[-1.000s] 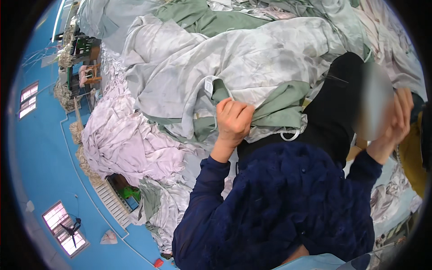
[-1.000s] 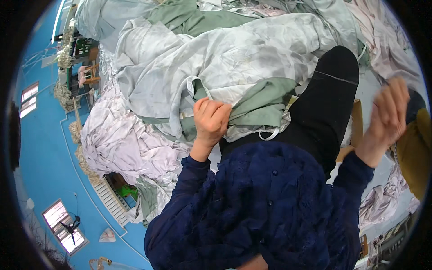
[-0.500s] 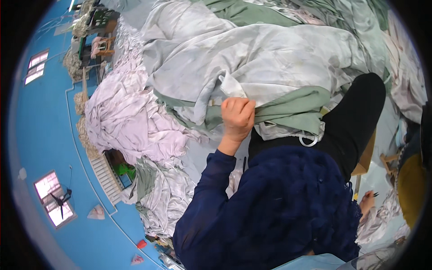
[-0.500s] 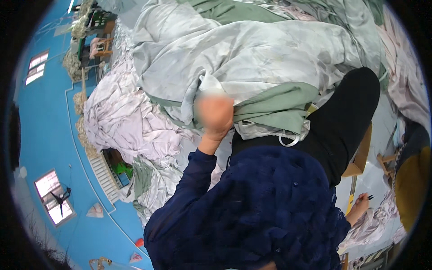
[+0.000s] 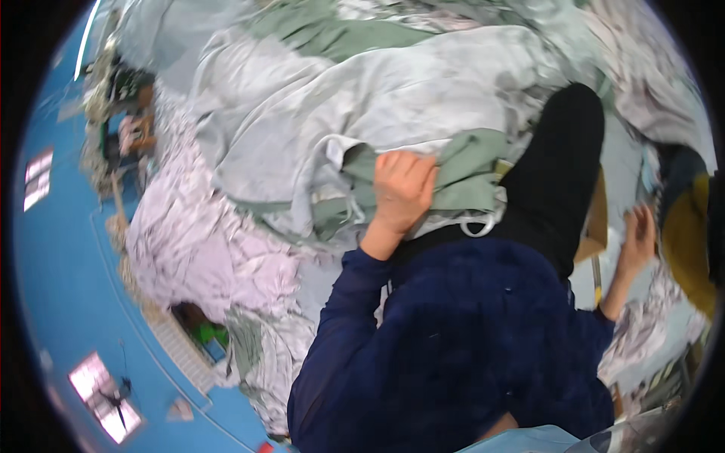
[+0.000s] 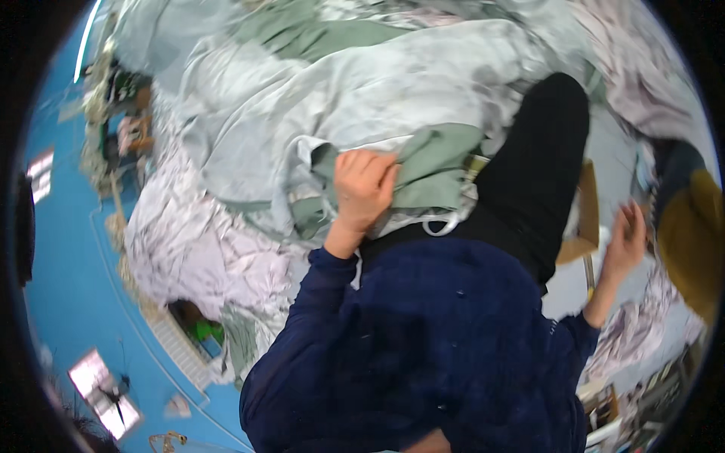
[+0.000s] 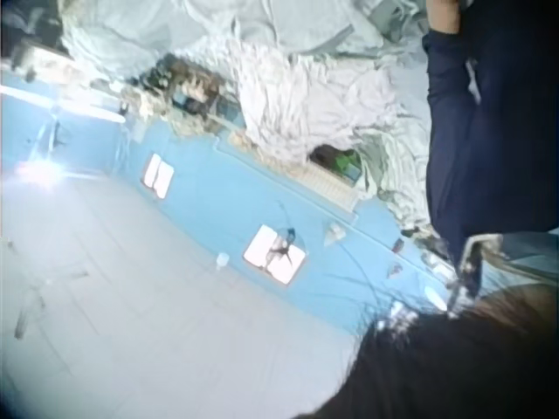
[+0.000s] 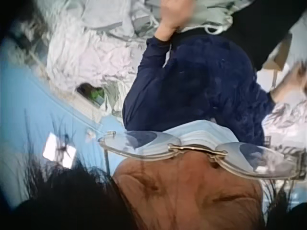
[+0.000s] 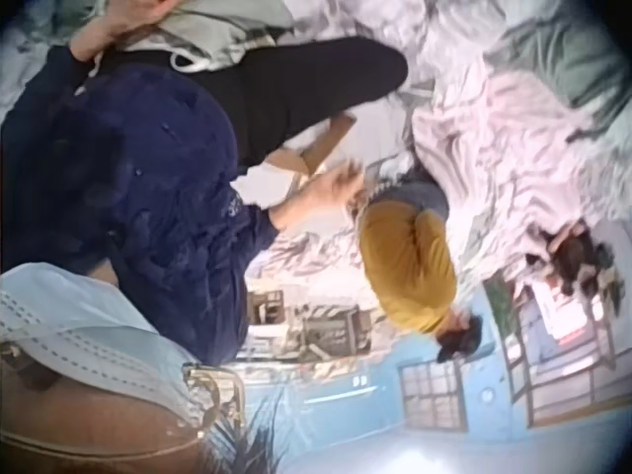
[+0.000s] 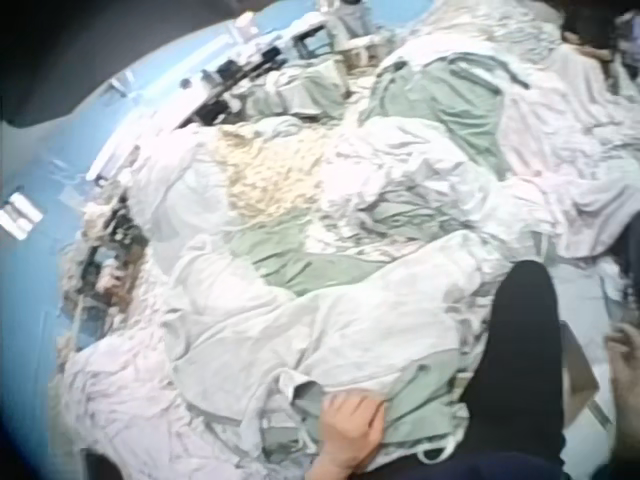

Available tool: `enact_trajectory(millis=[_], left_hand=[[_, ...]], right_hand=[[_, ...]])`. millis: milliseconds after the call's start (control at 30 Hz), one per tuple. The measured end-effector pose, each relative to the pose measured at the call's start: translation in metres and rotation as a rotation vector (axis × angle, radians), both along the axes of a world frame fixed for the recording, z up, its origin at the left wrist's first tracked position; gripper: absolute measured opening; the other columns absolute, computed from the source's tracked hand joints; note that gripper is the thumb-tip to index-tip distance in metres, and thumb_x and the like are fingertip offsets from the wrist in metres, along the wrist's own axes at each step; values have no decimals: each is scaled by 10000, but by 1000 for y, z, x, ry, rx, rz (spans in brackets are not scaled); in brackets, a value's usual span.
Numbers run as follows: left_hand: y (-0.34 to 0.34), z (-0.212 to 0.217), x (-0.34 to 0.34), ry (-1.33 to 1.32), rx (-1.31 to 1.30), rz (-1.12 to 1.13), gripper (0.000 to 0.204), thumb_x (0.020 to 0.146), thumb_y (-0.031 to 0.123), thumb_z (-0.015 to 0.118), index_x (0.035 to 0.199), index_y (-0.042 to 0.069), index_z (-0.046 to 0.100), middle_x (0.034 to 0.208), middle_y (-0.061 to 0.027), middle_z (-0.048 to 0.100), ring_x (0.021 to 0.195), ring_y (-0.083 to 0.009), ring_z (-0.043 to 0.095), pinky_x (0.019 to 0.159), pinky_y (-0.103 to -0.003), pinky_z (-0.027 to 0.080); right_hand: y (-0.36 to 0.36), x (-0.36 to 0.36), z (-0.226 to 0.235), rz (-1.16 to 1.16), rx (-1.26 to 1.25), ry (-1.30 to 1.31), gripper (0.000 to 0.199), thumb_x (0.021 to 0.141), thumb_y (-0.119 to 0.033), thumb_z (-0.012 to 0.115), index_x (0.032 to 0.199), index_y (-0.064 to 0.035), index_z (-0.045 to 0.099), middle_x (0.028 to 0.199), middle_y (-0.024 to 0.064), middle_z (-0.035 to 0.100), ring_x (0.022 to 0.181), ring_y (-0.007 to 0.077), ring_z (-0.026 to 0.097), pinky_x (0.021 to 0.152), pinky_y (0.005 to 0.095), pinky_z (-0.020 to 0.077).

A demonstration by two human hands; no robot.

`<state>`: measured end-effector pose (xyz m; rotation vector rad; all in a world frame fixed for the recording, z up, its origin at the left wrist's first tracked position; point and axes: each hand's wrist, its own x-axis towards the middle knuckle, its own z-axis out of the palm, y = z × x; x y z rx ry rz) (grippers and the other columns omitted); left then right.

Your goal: Inspect large pieces of fabric and use thread snippers to trim loose threads.

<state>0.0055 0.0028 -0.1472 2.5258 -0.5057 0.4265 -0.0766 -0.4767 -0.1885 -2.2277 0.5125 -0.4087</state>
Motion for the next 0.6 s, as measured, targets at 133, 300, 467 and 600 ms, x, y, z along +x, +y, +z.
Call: enact_trajectory(millis=[133,300,467,600], left_hand=[[0,8,9,196,-215,56,128,809,-36,652,927,12,656,826,-82,593,716,-229,562,638,-300,438],[24,31,13,158,-383,95,91,888,-50,593,944,-3,647,871,-70,620,776,-138,573,698,-244,453],[57,50,-15,244,-642,297,95,930,-48,554,970,-15,633,918,-59,639,828,-108,575,743,-232,461],[86,69,-30,74,-758,135,93,928,-41,544,990,-15,607,912,-102,649,821,-160,609,822,-289,499]], right_hand=[[141,80,67,360,257,212,220,974,-140,609,1174,-89,687,807,-23,646,666,45,559,604,209,454],[196,136,-14,685,-59,87,203,891,-79,635,1089,-72,682,918,81,665,761,307,627,692,319,498],[220,164,-65,675,204,-40,344,842,19,610,1163,-96,657,1122,75,634,816,231,628,722,299,492],[227,186,-89,742,450,115,500,802,88,576,1265,-101,607,1241,67,606,875,179,617,738,276,493]])
